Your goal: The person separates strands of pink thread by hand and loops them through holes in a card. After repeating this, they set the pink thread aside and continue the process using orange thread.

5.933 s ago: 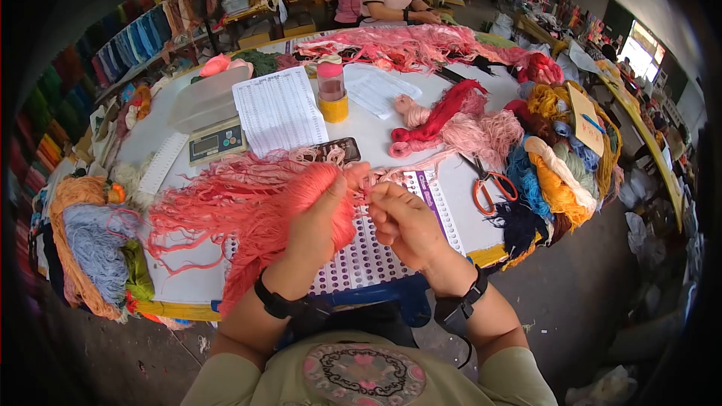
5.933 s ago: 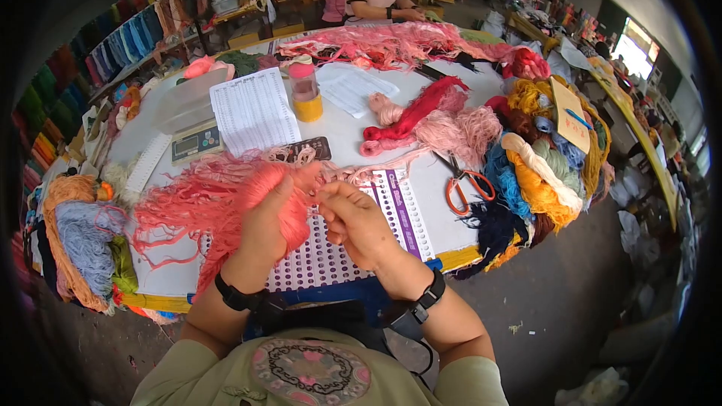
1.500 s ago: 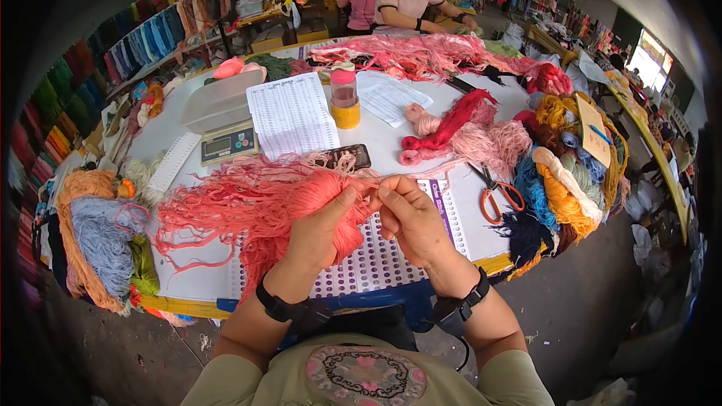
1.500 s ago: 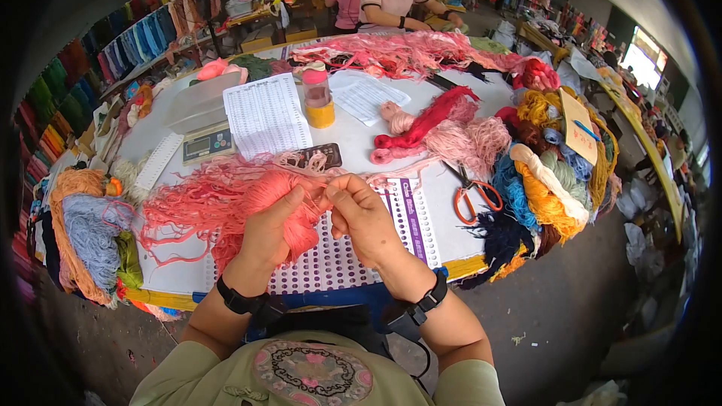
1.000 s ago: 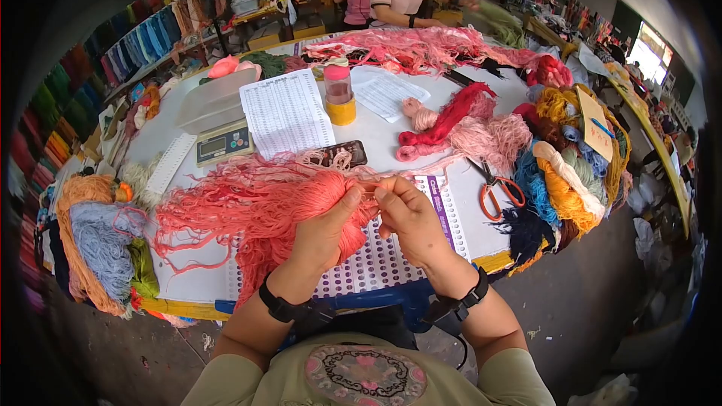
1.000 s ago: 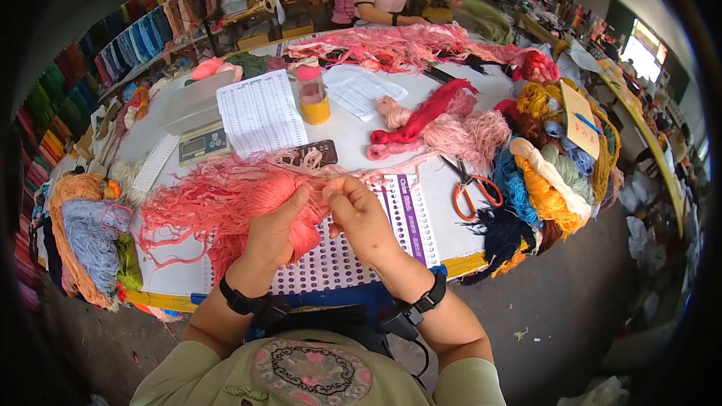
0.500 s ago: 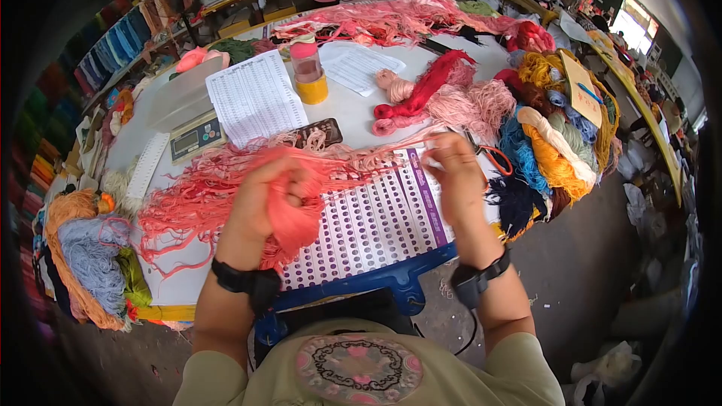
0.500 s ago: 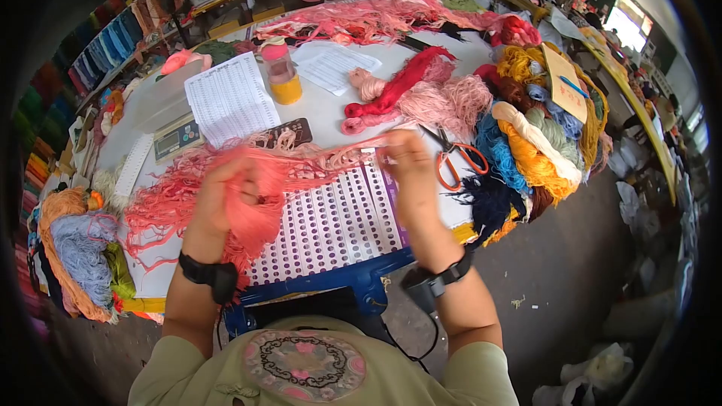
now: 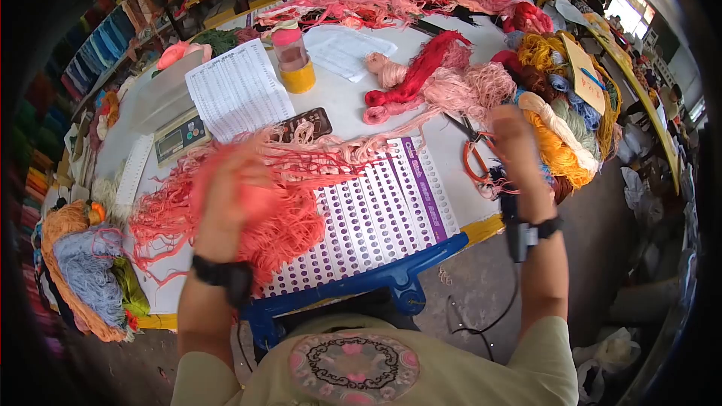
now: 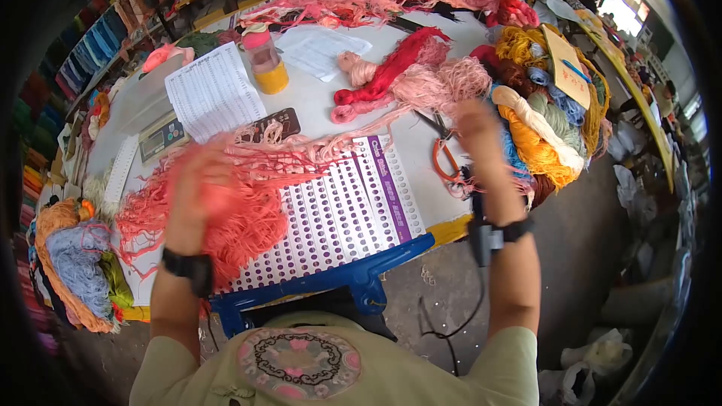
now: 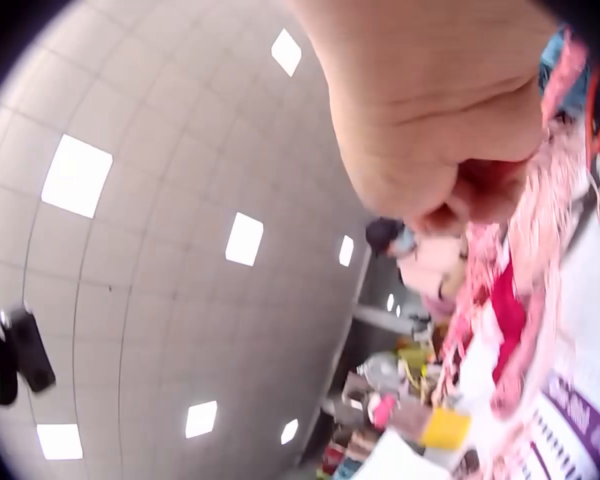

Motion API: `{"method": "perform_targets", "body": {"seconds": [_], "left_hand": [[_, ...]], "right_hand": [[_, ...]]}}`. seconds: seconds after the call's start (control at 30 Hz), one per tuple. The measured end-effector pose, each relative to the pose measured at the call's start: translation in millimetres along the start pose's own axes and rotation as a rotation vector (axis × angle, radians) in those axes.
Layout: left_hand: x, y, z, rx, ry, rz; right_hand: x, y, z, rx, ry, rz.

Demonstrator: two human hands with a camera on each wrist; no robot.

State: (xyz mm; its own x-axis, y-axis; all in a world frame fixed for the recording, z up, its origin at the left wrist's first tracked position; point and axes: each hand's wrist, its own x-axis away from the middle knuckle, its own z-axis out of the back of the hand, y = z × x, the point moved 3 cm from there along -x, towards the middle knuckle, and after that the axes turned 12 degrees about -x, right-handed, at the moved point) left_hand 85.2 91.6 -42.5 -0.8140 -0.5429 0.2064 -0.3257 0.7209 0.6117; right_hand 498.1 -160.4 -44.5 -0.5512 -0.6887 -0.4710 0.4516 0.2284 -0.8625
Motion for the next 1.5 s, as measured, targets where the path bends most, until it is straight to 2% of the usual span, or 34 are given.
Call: {"method": "perform_targets", "body": {"seconds": [0.03, 0.07, 0.1, 0.13, 0.17, 0.2, 0.3, 0.33, 0.4, 0.47, 0.57, 0.67, 0.73, 0.77, 0.83, 0.97, 1.03, 1.07, 1.13, 1.17, 1.23, 1.27, 1.33, 1.37, 1.4, 1.47, 1.5], "left_hand": [[-11, -26, -37, -0.234, 0.059, 0.112], [-27, -53, -49, -0.297, 0.06, 0.23], [-45, -79, -48, -0.361, 0.063, 0.349], [-60, -102, -39, -0.451, 0.035, 0.392], [-71, -120, -33, -0.492, 0.075, 0.429], [-72, -129, -37, -0.557, 0.096, 0.432], [-66, -142, -46, -0.776, 0.179, 0.326], [-64, -143, -47, -0.775, 0.181, 0.326], [-62, -142, -48, -0.727, 0.242, 0.189], [-66, -142, -48, -0.684, 0.251, 0.19], [-70, -142, -48, -0.695, 0.243, 0.173], [-74, -139, -49, -0.795, 0.248, 0.144], [-75, -139, -50, -1.058, 0.343, 0.121], [-77, -140, -49, -1.058, 0.342, 0.121], [-84, -142, -44, -0.822, 0.334, 0.132], [-94, -143, -41, -0.829, 0.279, 0.173], [-96, -141, -42, -1.023, 0.293, 0.238], [-94, -139, -45, -1.02, 0.295, 0.237], [-91, -135, -50, -1.261, 0.286, 0.183], [-88, -135, -46, -1.26, 0.287, 0.183], [-80, -130, -37, -1.037, 0.297, -0.032], [-78, -125, -39, -1.044, 0.296, -0.03], [-71, -122, -44, -0.519, 0.225, 0.105], [-67, -121, -49, -0.448, 0.124, 0.166], [-67, -120, -48, -0.447, 0.125, 0.161], [-68, -123, -52, -0.267, -0.097, 0.242], [-68, -123, -54, -0.267, -0.099, 0.24]], "right_hand": [[1, -31, -52, -0.125, -0.266, -0.231], [10, -23, -89, -0.111, -0.372, -0.339], [15, -14, -120, -0.043, -0.472, -0.208], [22, 5, -145, 0.011, -0.478, 0.041], [26, 2, -159, 0.08, -0.557, -0.165], [29, 4, -168, 0.101, -0.57, -0.147], [29, 5, -172, 0.217, -0.584, -0.162], [28, 7, -171, 0.171, -0.598, -0.188], [30, 12, -170, 0.125, -0.61, -0.22], [31, 17, -169, 0.023, -0.576, -0.161], [31, 14, -168, 0.055, -0.588, -0.167], [32, 14, -170, 0.102, -0.593, -0.16], [33, 12, -170, 0.121, -0.589, -0.14], [33, 10, -169, 0.141, -0.588, -0.122], [30, 6, -169, 0.137, -0.603, -0.166], [24, 2, -170, 0.153, -0.601, -0.231], [22, 6, -171, 0.128, -0.625, -0.299], [22, 9, -172, 0.101, -0.649, -0.367], [24, 16, -173, 0.051, -0.645, -0.354], [26, 17, -173, 0.0, -0.636, -0.343], [27, 17, -170, -0.016, -0.643, -0.354], [28, 17, -169, -0.037, -0.645, -0.365], [29, 12, -169, 0.009, -0.659, -0.341], [28, 10, -169, 0.061, -0.676, -0.312], [27, 11, -171, 0.063, -0.679, -0.308], [26, 11, -175, 0.089, -0.687, -0.284], [24, 6, -175, 0.09, -0.687, -0.282]]}}
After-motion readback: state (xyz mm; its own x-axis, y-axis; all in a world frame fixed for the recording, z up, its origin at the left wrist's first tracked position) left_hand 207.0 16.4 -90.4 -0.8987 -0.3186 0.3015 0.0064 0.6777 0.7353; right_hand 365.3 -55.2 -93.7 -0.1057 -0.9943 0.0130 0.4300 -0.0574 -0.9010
